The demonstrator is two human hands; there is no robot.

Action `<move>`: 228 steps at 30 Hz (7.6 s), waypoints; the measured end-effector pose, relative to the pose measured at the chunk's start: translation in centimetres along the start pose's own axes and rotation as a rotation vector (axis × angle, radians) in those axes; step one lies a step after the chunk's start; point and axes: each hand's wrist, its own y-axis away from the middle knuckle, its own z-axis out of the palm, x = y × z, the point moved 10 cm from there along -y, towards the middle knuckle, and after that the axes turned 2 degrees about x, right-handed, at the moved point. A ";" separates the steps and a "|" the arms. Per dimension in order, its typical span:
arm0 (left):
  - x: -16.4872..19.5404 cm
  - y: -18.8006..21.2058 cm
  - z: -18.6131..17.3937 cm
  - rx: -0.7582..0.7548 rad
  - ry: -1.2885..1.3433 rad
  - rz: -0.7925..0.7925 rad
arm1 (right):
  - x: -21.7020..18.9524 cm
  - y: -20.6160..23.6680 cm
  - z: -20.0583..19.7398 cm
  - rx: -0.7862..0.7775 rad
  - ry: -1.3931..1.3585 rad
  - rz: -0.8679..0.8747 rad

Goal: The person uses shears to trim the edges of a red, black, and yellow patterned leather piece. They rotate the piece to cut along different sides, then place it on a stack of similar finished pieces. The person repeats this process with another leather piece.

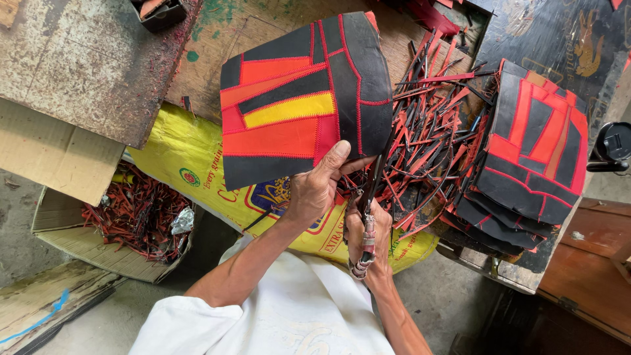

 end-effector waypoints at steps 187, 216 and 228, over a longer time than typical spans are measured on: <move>-6.6 8.6 -5.4 0.105 0.124 -0.625 | 2.4 0.1 -2.3 0.096 -0.132 0.205; -5.8 8.0 -7.5 0.183 0.091 -0.559 | 3.8 0.8 -2.9 0.009 -0.150 0.054; -3.1 6.4 -5.3 0.151 0.092 -0.390 | 4.4 1.6 -2.7 0.012 -0.138 0.050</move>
